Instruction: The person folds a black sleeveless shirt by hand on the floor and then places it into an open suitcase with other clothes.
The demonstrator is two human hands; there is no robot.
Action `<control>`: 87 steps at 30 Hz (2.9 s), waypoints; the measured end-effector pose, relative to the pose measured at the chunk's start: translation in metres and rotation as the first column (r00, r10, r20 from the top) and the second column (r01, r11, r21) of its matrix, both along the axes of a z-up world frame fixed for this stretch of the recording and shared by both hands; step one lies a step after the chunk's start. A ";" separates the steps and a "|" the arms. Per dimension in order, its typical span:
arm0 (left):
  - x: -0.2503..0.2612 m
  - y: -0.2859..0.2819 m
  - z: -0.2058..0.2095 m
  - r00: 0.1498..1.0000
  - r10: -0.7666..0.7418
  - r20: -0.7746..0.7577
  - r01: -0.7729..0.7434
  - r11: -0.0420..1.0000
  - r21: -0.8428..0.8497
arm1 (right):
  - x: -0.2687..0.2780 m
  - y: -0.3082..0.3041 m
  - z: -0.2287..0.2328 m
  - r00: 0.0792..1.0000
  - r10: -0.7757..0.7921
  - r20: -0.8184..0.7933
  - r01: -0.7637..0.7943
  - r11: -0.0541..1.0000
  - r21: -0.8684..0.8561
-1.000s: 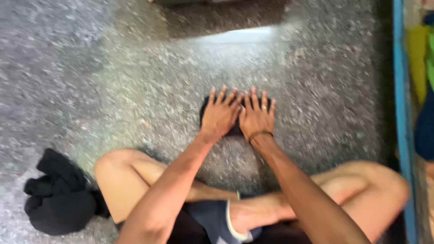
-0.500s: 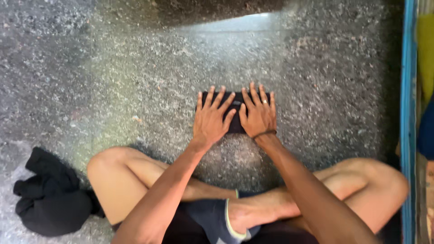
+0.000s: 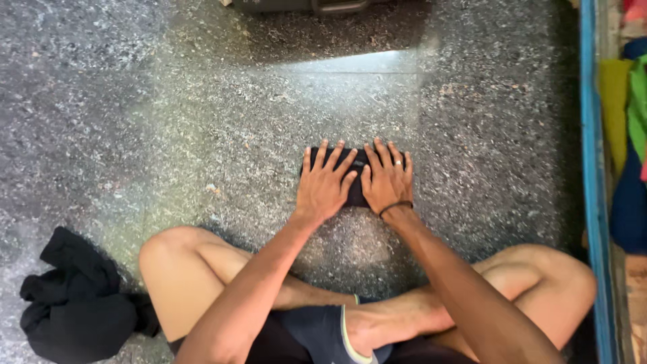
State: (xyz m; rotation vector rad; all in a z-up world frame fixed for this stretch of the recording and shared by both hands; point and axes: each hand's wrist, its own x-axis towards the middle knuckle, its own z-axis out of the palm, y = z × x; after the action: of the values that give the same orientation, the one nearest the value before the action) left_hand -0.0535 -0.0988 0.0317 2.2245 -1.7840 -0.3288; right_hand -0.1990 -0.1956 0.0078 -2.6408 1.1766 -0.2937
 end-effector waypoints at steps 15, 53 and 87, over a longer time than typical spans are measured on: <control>-0.042 0.073 0.044 0.994 0.011 -0.110 -0.038 0.970 -0.240 | -0.093 0.020 -0.077 0.829 -0.371 0.417 0.351 0.928 0.129; 0.111 0.137 -0.024 0.207 0.284 -0.936 -0.901 0.429 -0.069 | -0.064 0.001 -0.002 0.392 -0.817 0.423 0.024 0.469 0.883; -0.030 0.046 0.026 0.918 0.283 -0.277 -0.361 0.886 -0.291 | -0.035 0.016 0.059 0.932 0.072 0.356 -0.103 0.992 0.069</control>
State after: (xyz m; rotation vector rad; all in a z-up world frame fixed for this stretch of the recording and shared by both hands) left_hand -0.0830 -0.0528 0.0580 2.0906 -1.2163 -0.1803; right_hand -0.2341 -0.1791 0.0667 -2.4214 0.9292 -0.6539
